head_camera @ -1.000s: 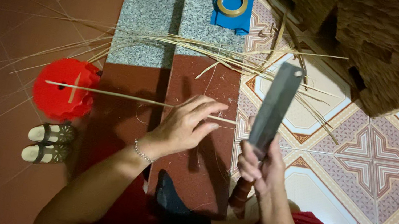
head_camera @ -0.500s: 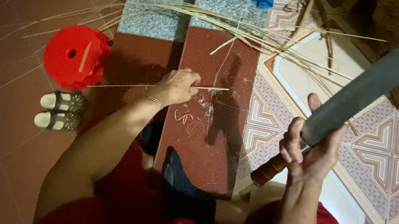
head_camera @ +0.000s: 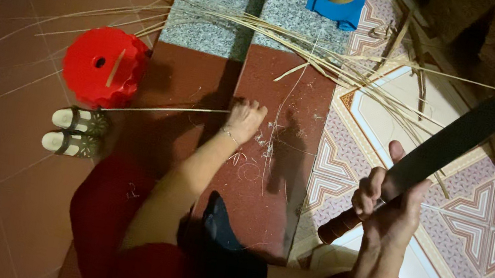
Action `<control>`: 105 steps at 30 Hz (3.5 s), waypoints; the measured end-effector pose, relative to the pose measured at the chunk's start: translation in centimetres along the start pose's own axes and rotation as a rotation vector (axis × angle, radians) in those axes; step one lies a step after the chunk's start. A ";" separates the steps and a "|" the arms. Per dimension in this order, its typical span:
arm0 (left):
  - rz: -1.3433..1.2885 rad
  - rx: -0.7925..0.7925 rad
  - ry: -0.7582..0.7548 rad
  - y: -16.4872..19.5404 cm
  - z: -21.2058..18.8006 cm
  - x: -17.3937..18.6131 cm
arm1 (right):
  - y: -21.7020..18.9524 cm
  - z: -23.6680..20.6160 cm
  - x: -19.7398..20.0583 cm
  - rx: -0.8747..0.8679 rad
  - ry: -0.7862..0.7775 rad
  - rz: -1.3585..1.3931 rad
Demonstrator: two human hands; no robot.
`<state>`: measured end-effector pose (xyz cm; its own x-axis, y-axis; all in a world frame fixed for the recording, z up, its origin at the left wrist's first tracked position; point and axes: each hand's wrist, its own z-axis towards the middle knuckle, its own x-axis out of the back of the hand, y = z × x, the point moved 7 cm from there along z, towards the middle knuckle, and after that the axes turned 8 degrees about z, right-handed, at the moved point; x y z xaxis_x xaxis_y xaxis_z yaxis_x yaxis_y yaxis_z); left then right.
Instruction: The person sits on the floor and uses a large knife to split and shave thin bamboo strips. They repeatedly hold a strip, run the blade along its length to thin it, and set the finished pieces aside.
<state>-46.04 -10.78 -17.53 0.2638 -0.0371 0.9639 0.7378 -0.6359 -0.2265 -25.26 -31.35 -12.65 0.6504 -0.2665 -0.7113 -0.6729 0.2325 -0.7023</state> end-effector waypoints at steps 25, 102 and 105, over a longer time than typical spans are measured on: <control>-1.249 0.697 1.313 -36.6 -39.0 9.4 | 2.7 -1.2 -1.5 -0.150 -0.152 0.095; -1.217 -0.264 0.540 4.1 -8.6 11.7 | 1.2 -5.7 -6.6 -0.157 -0.219 0.115; -1.067 -0.314 0.676 3.8 -9.8 13.9 | 0.9 -5.7 -5.9 -0.142 -0.189 0.102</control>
<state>-45.67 -21.22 -3.56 -0.7901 0.2757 0.5475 0.1877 -0.7414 0.6443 -31.69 -34.87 -8.93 0.6217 -0.0656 -0.7805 -0.7727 0.1118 -0.6248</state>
